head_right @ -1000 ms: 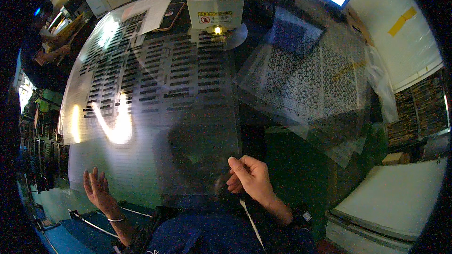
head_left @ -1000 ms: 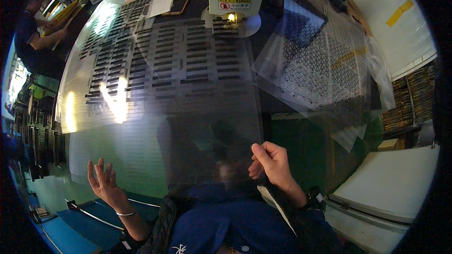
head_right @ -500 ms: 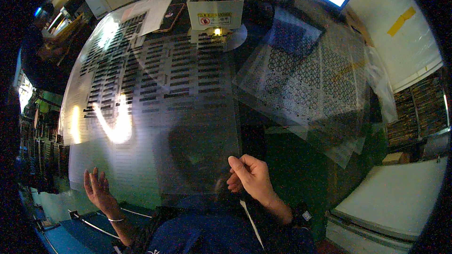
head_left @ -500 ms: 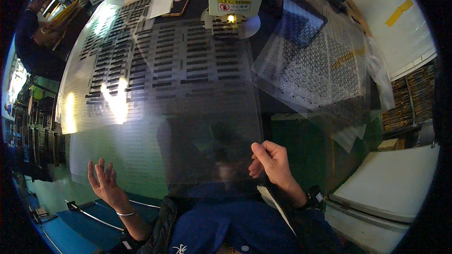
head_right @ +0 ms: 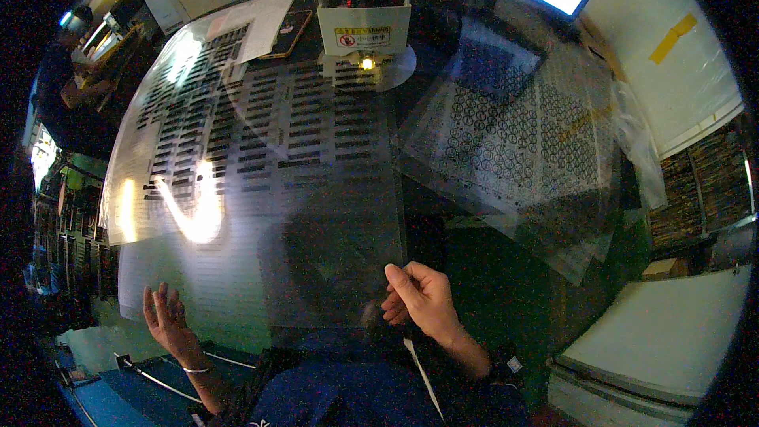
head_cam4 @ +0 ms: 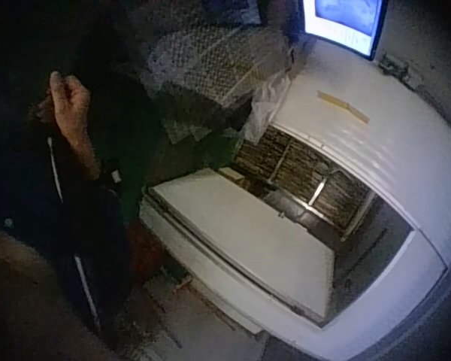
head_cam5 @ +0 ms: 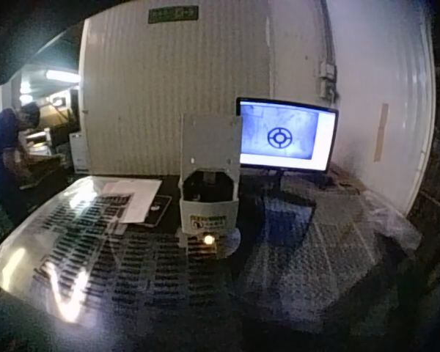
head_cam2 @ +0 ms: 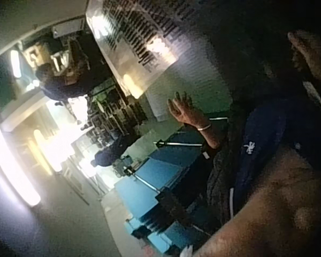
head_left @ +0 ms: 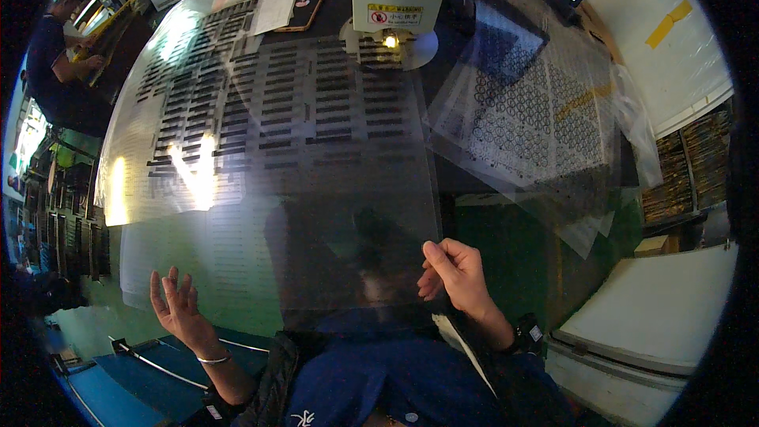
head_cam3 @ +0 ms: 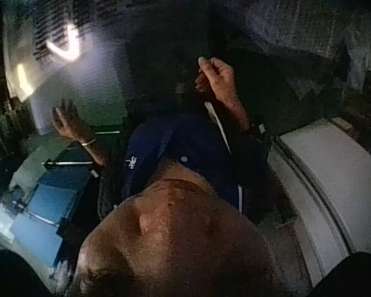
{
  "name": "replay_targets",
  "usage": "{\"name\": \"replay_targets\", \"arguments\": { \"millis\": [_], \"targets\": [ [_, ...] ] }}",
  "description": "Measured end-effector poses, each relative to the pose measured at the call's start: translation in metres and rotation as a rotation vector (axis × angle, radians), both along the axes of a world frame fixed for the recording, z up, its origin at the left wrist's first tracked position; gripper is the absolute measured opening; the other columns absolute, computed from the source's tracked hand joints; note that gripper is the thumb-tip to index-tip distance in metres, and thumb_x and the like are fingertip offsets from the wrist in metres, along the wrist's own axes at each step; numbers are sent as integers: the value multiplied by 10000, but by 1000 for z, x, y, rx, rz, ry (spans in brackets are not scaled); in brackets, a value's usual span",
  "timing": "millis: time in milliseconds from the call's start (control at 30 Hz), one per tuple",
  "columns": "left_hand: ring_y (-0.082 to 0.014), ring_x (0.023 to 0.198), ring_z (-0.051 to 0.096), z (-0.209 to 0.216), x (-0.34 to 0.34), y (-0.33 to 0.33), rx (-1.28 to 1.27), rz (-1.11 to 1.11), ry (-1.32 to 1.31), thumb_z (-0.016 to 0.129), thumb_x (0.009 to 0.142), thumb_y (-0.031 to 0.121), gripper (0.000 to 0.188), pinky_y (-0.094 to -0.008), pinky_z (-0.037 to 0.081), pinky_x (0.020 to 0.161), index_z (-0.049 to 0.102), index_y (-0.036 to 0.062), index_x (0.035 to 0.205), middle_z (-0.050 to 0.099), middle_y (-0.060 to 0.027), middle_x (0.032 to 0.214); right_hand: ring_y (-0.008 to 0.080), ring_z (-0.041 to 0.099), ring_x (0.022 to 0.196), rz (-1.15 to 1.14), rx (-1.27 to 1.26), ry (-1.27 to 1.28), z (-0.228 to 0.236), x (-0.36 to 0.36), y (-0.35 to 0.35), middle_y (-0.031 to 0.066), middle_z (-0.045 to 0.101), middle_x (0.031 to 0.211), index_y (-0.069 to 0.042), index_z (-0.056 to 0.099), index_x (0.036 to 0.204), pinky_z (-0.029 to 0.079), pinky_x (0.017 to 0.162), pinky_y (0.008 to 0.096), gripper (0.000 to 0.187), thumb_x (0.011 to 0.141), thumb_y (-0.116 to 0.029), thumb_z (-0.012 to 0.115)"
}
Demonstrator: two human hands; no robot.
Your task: Inspecting and sorting sheets of small electronic or mechanical components on a work table.
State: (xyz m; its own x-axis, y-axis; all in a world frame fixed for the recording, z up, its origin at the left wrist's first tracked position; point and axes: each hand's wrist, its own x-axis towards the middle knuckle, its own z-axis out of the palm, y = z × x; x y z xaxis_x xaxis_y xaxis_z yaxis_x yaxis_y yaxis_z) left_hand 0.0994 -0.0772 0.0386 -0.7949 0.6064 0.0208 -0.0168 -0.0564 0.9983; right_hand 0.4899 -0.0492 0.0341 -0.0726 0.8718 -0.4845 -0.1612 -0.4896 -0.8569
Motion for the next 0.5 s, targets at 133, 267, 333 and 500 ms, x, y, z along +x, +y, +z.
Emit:
{"name": "replay_targets", "arguments": {
  "millis": [133,267,333,500],
  "targets": [
    [-184,903,606,0,1,0,-2,10,-4,579,892,255,454,-227,475,697,423,78,1280,575,-151,1124,160,604,489,-13,12,18,-1,-1,1,111,606,622,-10,519,738,506,423,266,321,890,-288,576],
    [-205,943,593,-4,-8,-3,-10,-10,2,556,896,248,443,-255,462,763,423,73,1280,567,-146,1148,167,628,607,63,-40,50,1,-2,1,127,625,749,-3,542,852,537,507,276,200,873,-193,599],
    [-212,959,588,-5,-19,-14,-4,-7,4,545,898,241,437,-265,455,794,423,71,1281,563,-144,1162,174,641,677,123,-48,97,4,-3,-2,134,631,815,0,545,919,551,555,282,169,867,-150,604],
    [-217,1054,557,-24,-53,-34,53,-9,-179,510,905,178,453,-267,445,843,373,61,1321,510,-143,1250,222,592,980,312,-10,317,-3,-2,-13,126,575,1090,-37,458,1149,546,760,350,316,852,-15,564]
  ]
}}
